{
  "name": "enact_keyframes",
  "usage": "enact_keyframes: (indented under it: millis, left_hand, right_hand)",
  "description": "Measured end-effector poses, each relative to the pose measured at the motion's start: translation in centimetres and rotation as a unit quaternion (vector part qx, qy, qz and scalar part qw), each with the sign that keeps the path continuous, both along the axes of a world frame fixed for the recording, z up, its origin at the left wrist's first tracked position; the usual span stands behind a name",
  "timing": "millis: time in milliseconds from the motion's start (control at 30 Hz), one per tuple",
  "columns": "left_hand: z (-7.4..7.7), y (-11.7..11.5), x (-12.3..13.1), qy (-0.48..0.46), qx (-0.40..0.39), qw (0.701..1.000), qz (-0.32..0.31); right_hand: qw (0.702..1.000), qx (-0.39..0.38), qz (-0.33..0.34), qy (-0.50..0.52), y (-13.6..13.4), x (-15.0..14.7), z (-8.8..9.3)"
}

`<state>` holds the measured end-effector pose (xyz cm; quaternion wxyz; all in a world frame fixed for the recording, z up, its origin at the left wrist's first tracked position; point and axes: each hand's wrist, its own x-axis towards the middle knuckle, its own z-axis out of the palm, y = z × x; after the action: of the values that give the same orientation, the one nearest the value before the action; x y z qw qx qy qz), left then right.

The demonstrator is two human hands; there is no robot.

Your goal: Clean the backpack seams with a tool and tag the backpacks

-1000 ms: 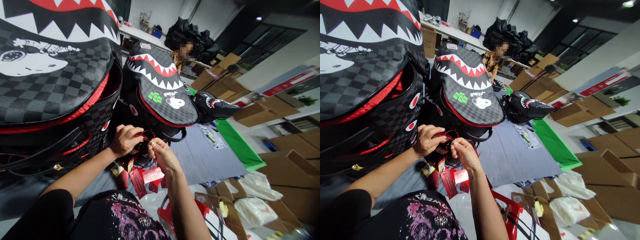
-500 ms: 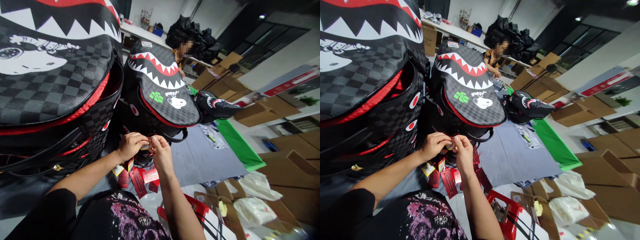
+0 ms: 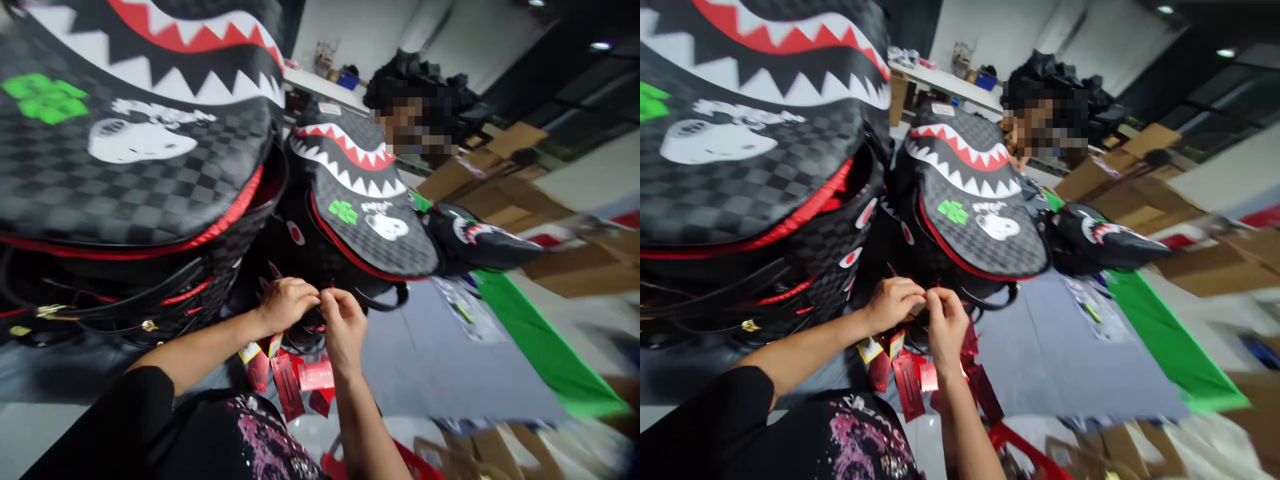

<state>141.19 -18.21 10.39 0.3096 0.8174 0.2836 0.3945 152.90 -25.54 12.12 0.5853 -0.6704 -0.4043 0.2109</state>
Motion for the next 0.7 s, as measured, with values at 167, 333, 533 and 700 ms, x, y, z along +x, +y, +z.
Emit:
enact_keyframes:
  millis: [167, 333, 533, 700]
  left_hand:
    - [0.3, 0.2, 0.7, 0.076, -0.001, 0.997, 0.002]
    - [0.5, 0.4, 0.7, 0.104, -0.027, 0.994, 0.006]
    - [0.9, 0.2, 0.3, 0.126, -0.032, 0.991, -0.027]
    - [0.5, 0.2, 1.0, 0.123, -0.033, 0.992, 0.013]
  right_hand:
    - [0.995, -0.021, -0.019, -0.095, -0.1, 1.2, -0.8]
    - [0.997, -0.04, -0.015, -0.065, 0.6, 1.8, -1.3]
    - [0.998, -0.041, -0.016, -0.043, 0.8, 2.1, -1.9]
    - [0.995, -0.019, -0.019, -0.092, 0.7, 1.9, -1.5]
